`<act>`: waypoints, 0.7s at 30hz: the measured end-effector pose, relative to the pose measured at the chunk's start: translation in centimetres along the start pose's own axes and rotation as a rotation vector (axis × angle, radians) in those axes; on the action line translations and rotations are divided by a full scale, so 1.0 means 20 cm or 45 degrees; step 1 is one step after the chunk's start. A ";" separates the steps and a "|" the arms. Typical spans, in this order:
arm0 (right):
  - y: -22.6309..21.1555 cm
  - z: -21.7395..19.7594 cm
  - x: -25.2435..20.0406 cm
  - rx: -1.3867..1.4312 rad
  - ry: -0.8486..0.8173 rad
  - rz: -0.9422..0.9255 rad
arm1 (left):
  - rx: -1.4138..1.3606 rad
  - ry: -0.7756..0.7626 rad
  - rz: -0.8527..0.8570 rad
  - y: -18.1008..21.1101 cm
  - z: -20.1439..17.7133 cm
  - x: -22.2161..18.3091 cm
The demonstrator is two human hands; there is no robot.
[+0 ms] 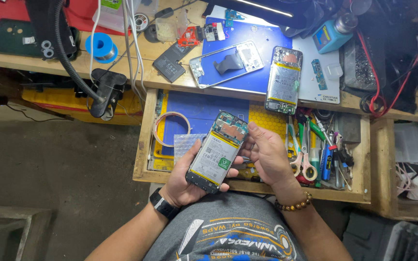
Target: The person disassembles a smartphone, removes the battery, and replaces the motherboard with a new one. They then reassemble the phone, connect a charging cable, and test the device to ensure it powers on correctly.
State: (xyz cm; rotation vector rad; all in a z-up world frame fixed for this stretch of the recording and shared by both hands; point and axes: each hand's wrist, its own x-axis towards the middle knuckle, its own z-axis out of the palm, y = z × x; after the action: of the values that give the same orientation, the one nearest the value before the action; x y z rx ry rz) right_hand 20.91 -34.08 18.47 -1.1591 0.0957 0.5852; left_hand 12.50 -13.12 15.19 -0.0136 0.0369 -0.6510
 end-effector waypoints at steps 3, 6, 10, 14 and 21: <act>0.01 -0.01 0.00 0.037 -0.006 -0.001 | -0.008 0.000 -0.004 0.00 -0.01 0.00; 0.02 -0.02 0.00 0.073 -0.031 -0.024 | -0.008 0.004 -0.007 0.00 -0.01 0.00; 0.02 -0.01 -0.01 0.103 -0.038 -0.012 | 0.008 0.027 -0.017 0.01 0.00 0.00; 0.01 0.02 -0.02 -0.081 -0.034 0.033 | 0.035 0.039 -0.038 0.01 0.00 0.01; 0.01 0.05 -0.03 -0.168 -0.010 0.022 | 0.079 0.049 -0.023 0.01 -0.01 0.01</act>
State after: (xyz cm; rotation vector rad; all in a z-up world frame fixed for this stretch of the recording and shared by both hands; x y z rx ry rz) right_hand 19.97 -33.30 18.92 -1.2847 0.0610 0.6188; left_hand 12.70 -13.08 15.05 0.0582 0.0540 -0.6703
